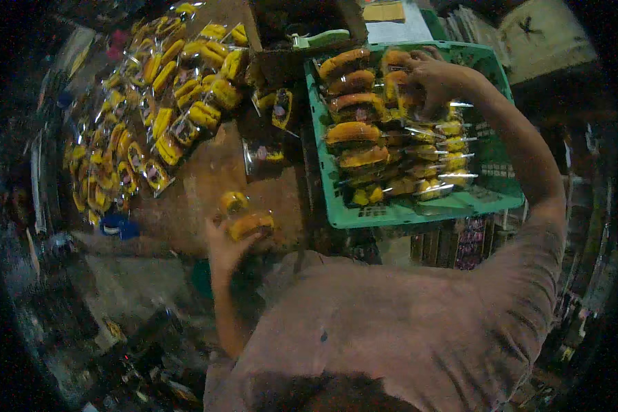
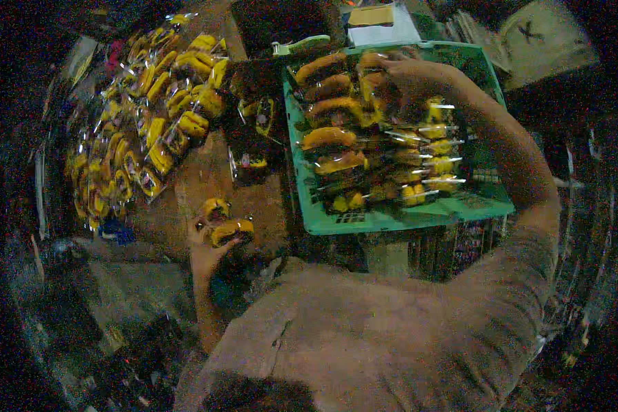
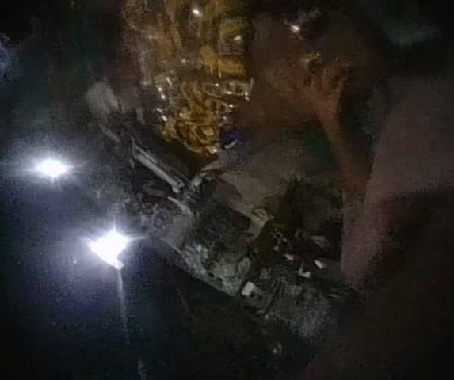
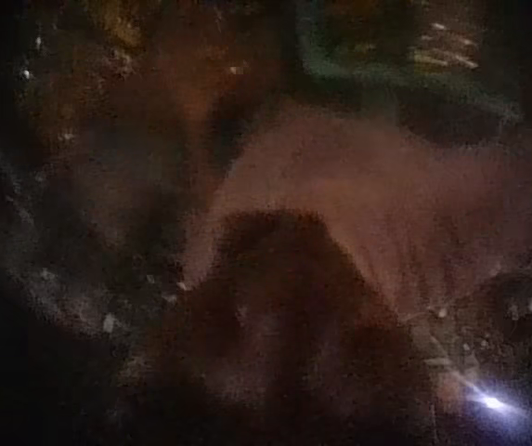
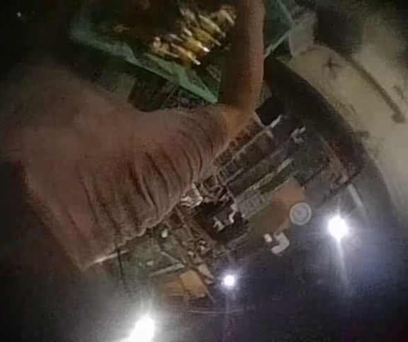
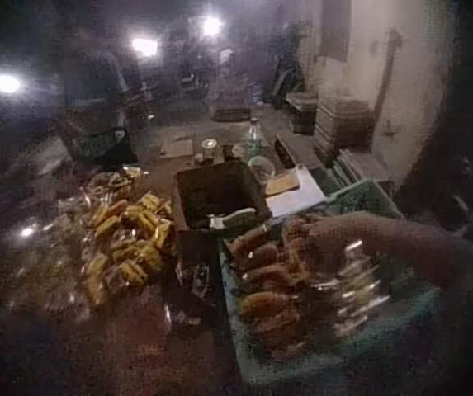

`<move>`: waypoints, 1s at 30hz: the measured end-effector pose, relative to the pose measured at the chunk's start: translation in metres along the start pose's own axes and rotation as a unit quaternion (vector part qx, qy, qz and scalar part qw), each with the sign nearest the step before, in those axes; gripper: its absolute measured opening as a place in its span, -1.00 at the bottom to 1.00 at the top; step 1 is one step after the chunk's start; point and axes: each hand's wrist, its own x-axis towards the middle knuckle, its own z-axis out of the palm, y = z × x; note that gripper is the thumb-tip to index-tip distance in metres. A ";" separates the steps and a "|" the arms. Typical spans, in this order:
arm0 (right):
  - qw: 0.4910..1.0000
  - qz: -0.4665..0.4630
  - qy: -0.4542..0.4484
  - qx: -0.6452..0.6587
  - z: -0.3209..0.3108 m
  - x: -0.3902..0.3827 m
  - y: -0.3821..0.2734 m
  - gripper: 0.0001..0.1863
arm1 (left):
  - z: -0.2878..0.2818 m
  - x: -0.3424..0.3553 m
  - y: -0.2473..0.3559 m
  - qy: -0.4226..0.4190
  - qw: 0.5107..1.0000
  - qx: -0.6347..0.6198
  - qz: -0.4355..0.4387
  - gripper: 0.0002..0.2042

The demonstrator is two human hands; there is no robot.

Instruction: The person places small yellow bananas into clear plastic bags, seals them with tape, and arranges the packaged bananas into green crates. The person repeats this process for multiple bananas throughout the clip.

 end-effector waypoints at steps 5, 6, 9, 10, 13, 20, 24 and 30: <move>0.994 -0.040 0.095 -0.045 0.045 0.016 0.011 -0.18 | 0.000 -0.038 0.134 0.018 0.950 -0.289 -0.118 -0.11; 0.992 -0.041 0.103 -0.052 0.053 0.011 0.011 -0.15 | 0.007 -0.035 0.161 -0.008 0.952 -0.296 -0.073 -0.10; 0.957 -0.101 0.270 -0.039 0.073 -0.003 0.015 -0.22 | 0.059 -0.004 0.234 -0.088 0.924 -0.370 0.032 -0.24; 0.955 -0.106 0.277 -0.034 0.077 -0.005 0.017 -0.25 | 0.082 0.008 0.255 -0.100 0.929 -0.350 0.073 -0.30; 0.949 -0.112 0.294 -0.019 0.087 -0.010 0.029 -0.41 | 0.139 0.029 0.295 -0.110 0.932 -0.313 0.146 -0.34; 0.817 0.021 0.354 0.454 0.096 -0.072 0.043 -0.53 | 0.193 0.045 0.324 -0.127 0.907 -0.398 0.052 -0.17; 0.857 -0.074 0.334 0.386 0.118 -0.111 0.002 -0.47 | 0.208 0.049 0.320 -0.097 0.925 -0.365 0.049 -0.24; 0.853 -0.078 0.238 0.457 0.125 -0.132 -0.002 -0.42 | 0.218 0.027 0.307 -0.178 0.822 -0.541 -0.023 -0.47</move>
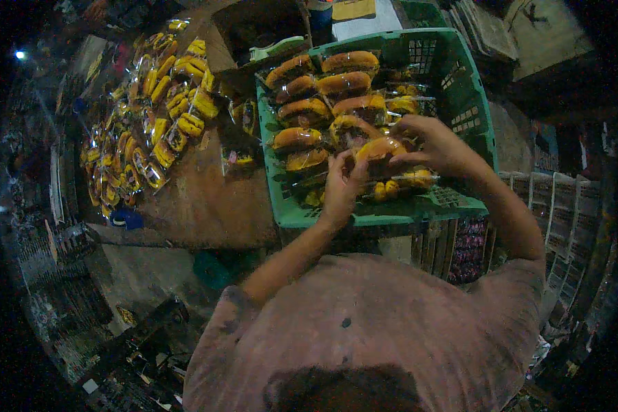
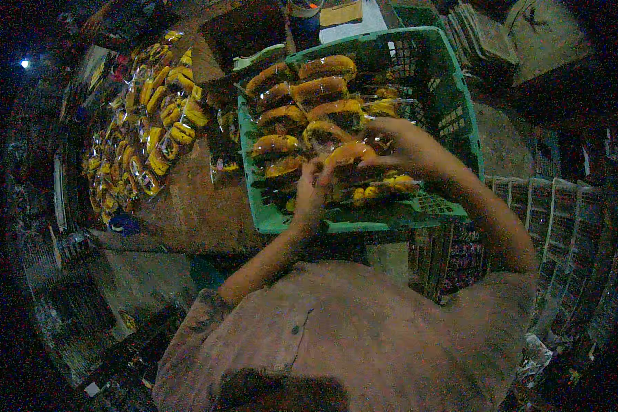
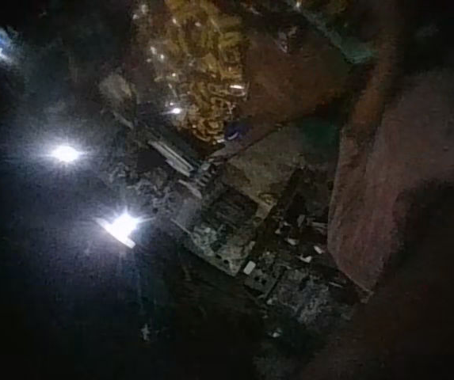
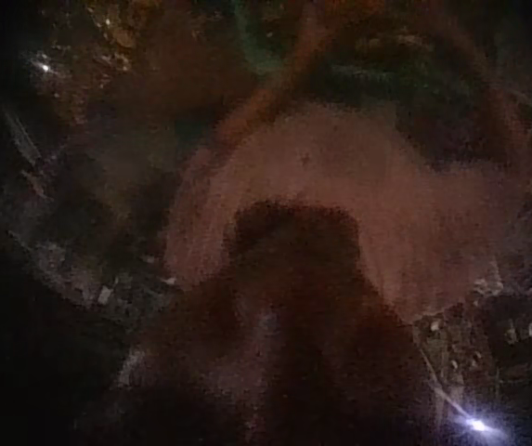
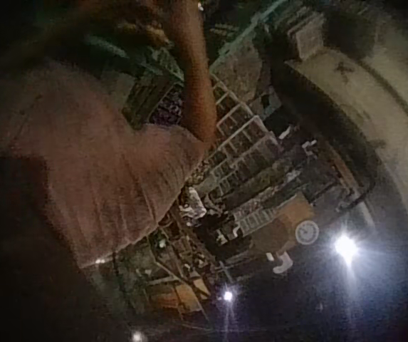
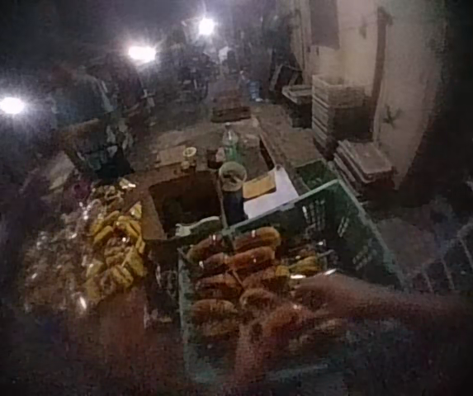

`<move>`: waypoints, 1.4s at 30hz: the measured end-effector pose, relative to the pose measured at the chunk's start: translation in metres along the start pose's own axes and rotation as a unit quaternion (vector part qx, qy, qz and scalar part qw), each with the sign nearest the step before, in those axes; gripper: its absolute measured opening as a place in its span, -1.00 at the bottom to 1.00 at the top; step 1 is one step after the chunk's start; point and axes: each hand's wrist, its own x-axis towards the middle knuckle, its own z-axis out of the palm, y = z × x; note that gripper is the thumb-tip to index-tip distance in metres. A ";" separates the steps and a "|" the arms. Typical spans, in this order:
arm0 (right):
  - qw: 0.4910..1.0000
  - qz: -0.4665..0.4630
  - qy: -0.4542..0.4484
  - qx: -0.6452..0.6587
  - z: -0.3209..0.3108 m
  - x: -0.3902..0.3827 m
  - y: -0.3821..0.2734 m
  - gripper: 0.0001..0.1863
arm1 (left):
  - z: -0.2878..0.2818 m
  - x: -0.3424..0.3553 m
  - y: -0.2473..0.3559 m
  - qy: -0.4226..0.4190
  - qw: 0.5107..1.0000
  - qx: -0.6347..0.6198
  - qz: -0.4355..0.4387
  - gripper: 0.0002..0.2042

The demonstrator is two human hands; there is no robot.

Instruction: The person places small yellow bananas into clear plastic bags, seals them with tape, and arranges the packaged bananas into green crates. The person repeats this process for multiple bananas throughout the clip.

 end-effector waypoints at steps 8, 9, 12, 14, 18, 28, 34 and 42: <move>0.976 0.173 0.115 0.067 -0.059 -0.021 -0.005 -0.53 | 0.019 -0.002 0.002 0.027 0.948 -0.316 0.011 -0.55; 0.971 0.174 0.087 0.141 -0.057 -0.024 -0.006 -0.51 | 0.019 0.000 0.004 0.045 0.942 -0.331 -0.005 -0.55; 0.980 0.165 0.019 0.112 -0.043 -0.028 -0.004 -0.49 | 0.014 -0.002 0.015 0.049 0.971 -0.227 -0.059 -0.58; 0.983 0.153 0.027 0.101 -0.030 -0.030 -0.002 -0.49 | 0.004 -0.009 0.029 -0.014 0.986 -0.120 -0.118 -0.61; 0.975 0.136 0.043 0.169 -0.019 -0.035 0.002 -0.52 | -0.015 -0.019 0.064 0.004 0.930 0.358 0.078 -0.62; 0.966 0.161 0.092 0.179 -0.034 -0.067 0.001 -0.51 | 0.007 0.058 0.071 -0.170 0.561 0.735 0.341 -0.49; 0.973 0.146 0.087 0.159 -0.038 -0.079 -0.027 -0.51 | -0.012 0.049 0.113 -0.092 0.692 0.623 0.353 -0.64; 0.999 0.030 0.011 0.035 -0.028 -0.050 -0.056 -0.52 | -0.024 0.017 0.087 0.051 0.878 0.386 0.280 -0.59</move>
